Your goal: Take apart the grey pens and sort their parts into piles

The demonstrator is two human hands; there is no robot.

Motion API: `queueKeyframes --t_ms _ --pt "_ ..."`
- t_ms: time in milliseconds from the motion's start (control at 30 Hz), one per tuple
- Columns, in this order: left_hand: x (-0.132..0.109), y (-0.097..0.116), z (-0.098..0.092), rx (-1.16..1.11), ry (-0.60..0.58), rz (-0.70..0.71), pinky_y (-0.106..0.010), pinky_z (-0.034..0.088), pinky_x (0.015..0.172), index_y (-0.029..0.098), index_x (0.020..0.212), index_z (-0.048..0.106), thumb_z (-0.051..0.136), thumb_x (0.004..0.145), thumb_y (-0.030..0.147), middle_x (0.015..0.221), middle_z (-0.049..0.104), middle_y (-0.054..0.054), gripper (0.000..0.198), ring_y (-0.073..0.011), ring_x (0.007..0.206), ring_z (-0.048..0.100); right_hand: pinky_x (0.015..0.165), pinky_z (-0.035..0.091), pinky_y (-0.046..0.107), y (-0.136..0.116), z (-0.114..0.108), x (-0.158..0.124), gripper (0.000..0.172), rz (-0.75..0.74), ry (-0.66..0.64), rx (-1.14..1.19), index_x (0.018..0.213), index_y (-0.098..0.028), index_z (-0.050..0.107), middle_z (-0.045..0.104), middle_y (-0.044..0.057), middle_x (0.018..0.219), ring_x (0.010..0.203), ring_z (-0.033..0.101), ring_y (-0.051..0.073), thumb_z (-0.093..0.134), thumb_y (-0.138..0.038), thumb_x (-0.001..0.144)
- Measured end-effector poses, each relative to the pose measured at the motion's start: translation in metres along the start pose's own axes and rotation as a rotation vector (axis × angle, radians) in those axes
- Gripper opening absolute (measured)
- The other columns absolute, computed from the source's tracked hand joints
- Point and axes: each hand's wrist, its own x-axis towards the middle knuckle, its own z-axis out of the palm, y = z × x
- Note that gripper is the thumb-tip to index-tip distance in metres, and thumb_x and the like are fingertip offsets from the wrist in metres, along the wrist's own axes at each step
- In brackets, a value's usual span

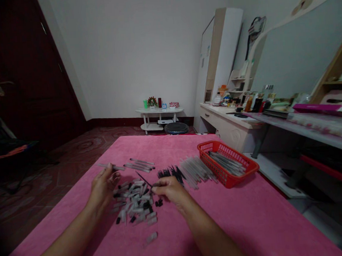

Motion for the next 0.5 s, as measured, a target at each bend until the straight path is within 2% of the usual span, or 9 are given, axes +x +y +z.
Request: queueKeyframes --t_ms 167,233,333,400,500 --pt "-0.001 -0.003 0.0 -0.004 0.02 -0.013 -0.015 0.047 0.048 0.014 0.076 0.061 0.079 0.059 0.033 0.063 0.061 0.004 0.031 -0.0057 0.05 0.057 0.059 0.041 0.027 -0.008 -0.052 0.008 0.021 -0.212 0.286 -0.163 0.071 -0.013 0.07 0.067 0.003 0.064 0.059 0.056 0.014 0.07 -0.031 0.06" --pt "-0.003 -0.005 0.001 0.016 0.008 -0.014 -0.015 0.046 0.048 0.014 0.077 0.061 0.079 0.058 0.035 0.063 0.061 0.004 0.033 -0.0061 0.051 0.057 0.064 0.043 0.031 -0.008 -0.076 0.009 0.015 -0.287 0.448 -0.385 0.071 -0.014 0.071 0.07 0.006 0.07 0.065 0.06 0.018 0.065 -0.025 0.064" --pt "-0.004 -0.008 0.001 0.062 -0.023 -0.023 -0.016 0.045 0.048 0.014 0.079 0.061 0.078 0.06 0.039 0.063 0.062 0.003 0.036 -0.0068 0.052 0.057 0.067 0.043 0.033 -0.006 -0.1 0.006 0.013 -0.278 0.618 -0.676 0.075 -0.016 0.073 0.071 0.01 0.076 0.07 0.063 0.022 0.064 -0.02 0.065" --pt "-0.004 -0.01 0.0 0.099 -0.04 -0.026 -0.016 0.045 0.049 0.014 0.081 0.062 0.077 0.061 0.041 0.063 0.062 0.003 0.037 -0.0072 0.052 0.057 0.065 0.041 0.033 -0.004 -0.105 0.005 0.013 -0.253 0.647 -0.765 0.076 -0.017 0.073 0.071 0.01 0.076 0.07 0.063 0.023 0.065 -0.019 0.066" --pt "-0.003 -0.013 -0.002 0.149 -0.061 -0.017 -0.017 0.046 0.051 0.014 0.082 0.063 0.077 0.061 0.044 0.065 0.063 0.002 0.039 -0.0074 0.053 0.057 0.06 0.038 0.029 0.001 -0.099 0.004 0.011 -0.209 0.592 -0.848 0.073 -0.017 0.073 0.07 0.008 0.071 0.065 0.061 0.02 0.065 -0.018 0.066"
